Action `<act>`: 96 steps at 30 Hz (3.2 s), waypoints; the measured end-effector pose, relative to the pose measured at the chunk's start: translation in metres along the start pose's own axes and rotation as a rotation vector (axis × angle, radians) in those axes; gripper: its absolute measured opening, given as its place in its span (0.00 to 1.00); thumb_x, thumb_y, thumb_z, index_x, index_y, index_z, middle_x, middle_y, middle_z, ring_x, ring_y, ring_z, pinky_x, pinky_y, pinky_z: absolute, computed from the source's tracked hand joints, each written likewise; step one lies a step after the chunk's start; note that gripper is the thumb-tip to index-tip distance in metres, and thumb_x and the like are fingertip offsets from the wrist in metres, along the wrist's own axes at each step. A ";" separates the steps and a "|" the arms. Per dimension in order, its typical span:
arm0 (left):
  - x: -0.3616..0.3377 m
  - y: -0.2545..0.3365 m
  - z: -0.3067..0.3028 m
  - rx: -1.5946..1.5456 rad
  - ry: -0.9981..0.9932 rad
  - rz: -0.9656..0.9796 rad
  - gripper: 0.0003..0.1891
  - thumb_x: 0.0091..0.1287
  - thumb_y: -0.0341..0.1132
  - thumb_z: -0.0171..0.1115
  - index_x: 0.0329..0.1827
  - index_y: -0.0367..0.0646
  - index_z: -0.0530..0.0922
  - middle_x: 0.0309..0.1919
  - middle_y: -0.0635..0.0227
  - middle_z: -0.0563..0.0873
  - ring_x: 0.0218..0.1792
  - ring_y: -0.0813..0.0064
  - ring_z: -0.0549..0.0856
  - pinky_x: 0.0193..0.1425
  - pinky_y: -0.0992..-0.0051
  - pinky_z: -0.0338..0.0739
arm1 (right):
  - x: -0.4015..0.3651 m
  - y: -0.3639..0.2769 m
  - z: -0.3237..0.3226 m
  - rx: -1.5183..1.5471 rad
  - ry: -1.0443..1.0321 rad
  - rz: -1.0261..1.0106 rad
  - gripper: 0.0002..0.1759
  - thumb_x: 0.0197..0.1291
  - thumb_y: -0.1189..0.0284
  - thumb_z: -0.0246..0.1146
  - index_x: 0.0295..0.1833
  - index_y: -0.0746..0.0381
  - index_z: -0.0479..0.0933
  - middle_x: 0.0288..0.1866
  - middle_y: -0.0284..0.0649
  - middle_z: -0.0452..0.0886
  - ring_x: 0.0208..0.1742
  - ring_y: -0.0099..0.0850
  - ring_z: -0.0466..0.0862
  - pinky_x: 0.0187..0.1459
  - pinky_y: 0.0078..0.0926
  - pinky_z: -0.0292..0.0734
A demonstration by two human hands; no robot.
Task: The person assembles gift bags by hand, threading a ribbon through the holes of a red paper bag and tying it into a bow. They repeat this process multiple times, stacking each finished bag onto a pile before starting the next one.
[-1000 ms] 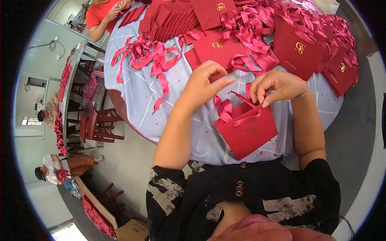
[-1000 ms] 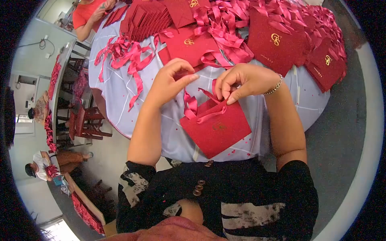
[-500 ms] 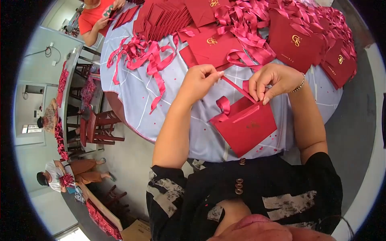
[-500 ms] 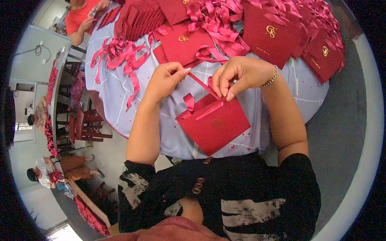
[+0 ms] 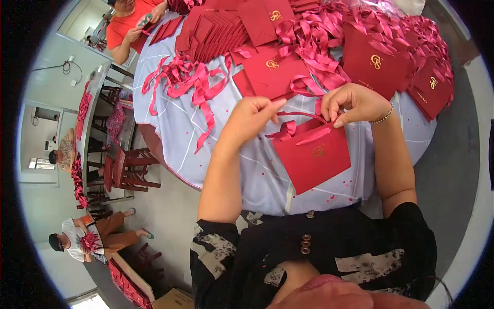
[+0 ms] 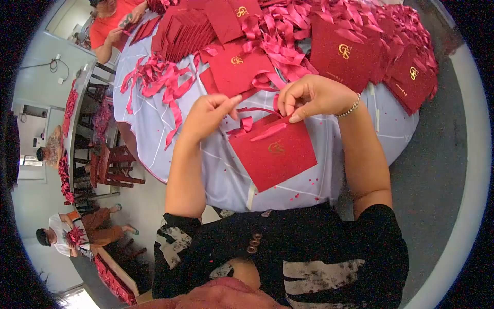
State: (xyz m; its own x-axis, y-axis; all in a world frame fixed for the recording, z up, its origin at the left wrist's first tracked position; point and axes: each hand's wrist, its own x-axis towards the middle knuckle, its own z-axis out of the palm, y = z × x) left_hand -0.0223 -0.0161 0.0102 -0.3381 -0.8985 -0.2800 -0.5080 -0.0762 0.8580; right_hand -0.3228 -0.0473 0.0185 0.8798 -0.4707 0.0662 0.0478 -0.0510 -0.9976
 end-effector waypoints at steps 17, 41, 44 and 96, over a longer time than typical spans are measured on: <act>0.015 -0.010 0.029 0.448 0.403 0.175 0.26 0.62 0.54 0.67 0.19 0.38 0.77 0.17 0.53 0.79 0.21 0.50 0.78 0.27 0.56 0.71 | 0.001 0.000 -0.001 -0.094 -0.147 0.058 0.07 0.55 0.79 0.72 0.34 0.69 0.80 0.37 0.37 0.82 0.40 0.23 0.79 0.42 0.22 0.74; 0.025 -0.010 0.070 0.377 0.453 0.397 0.15 0.72 0.40 0.55 0.30 0.39 0.79 0.32 0.55 0.83 0.38 0.50 0.82 0.43 0.55 0.75 | 0.038 0.029 0.075 -1.211 0.476 -0.125 0.04 0.59 0.75 0.62 0.36 0.65 0.76 0.35 0.44 0.78 0.38 0.44 0.81 0.39 0.39 0.77; 0.027 -0.017 0.070 0.307 0.512 0.343 0.16 0.73 0.40 0.55 0.31 0.38 0.79 0.29 0.54 0.83 0.33 0.52 0.82 0.39 0.59 0.75 | 0.043 0.032 0.078 -1.102 0.452 -0.120 0.04 0.58 0.76 0.62 0.37 0.65 0.76 0.36 0.45 0.78 0.39 0.45 0.81 0.39 0.39 0.78; 0.027 -0.025 0.024 -0.105 0.645 0.382 0.09 0.70 0.33 0.64 0.35 0.36 0.80 0.28 0.72 0.82 0.29 0.84 0.77 0.36 0.81 0.73 | -0.199 -0.127 0.046 -0.765 1.232 0.185 0.08 0.53 0.81 0.69 0.40 0.65 0.81 0.33 0.25 0.80 0.32 0.13 0.71 0.34 0.13 0.68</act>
State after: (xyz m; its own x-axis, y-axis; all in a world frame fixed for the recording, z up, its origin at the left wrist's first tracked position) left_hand -0.0376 -0.0280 -0.0290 0.0712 -0.9432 0.3246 -0.3591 0.2794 0.8905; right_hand -0.4825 0.0938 0.1311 -0.1265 -0.9423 0.3101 -0.6220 -0.1681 -0.7647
